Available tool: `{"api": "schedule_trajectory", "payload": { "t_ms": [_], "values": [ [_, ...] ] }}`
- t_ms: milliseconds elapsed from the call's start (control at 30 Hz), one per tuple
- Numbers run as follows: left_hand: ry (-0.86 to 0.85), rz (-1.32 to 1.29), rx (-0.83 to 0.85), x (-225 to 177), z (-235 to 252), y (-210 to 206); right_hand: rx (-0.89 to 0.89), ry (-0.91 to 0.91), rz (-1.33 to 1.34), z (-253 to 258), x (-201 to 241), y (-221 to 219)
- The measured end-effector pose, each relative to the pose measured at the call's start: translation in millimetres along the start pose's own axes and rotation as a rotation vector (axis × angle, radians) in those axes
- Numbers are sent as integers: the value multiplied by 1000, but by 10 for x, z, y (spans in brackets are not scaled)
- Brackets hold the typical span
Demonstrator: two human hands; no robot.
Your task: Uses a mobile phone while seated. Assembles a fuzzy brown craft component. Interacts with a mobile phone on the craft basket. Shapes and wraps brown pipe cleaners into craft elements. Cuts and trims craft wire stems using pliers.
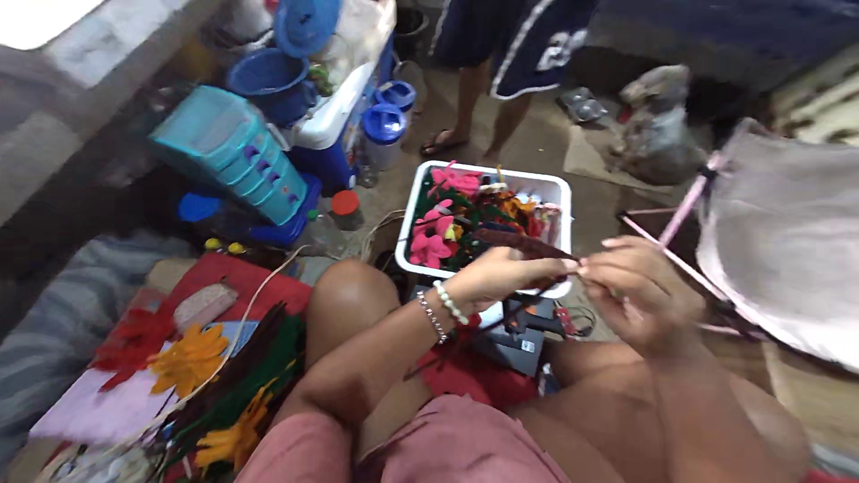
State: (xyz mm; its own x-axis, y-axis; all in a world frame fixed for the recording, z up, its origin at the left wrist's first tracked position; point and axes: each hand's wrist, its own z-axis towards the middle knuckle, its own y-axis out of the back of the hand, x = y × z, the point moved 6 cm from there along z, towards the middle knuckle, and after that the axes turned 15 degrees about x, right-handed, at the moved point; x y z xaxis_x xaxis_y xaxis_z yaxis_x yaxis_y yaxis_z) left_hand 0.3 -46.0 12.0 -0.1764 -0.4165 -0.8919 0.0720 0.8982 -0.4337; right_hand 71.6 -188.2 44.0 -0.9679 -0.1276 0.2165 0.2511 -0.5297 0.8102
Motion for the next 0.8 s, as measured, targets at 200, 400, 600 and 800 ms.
{"api": "schedule_trajectory", "payload": {
  "t_ms": [200, 400, 600, 800],
  "values": [
    [-329, 321, -155, -30, 20, 73, -107, -496, 607, -96, -268, -116],
    [-483, 516, -205, -25, 28, 48, -109, -638, 928, -125, -251, -197],
    [-557, 711, -174, -9, 47, 0, -76, -751, 1102, -186, -265, -270],
    [-533, 776, -119, -26, 62, -43, -61, -763, 1310, -211, -329, -328]
  ]
}}
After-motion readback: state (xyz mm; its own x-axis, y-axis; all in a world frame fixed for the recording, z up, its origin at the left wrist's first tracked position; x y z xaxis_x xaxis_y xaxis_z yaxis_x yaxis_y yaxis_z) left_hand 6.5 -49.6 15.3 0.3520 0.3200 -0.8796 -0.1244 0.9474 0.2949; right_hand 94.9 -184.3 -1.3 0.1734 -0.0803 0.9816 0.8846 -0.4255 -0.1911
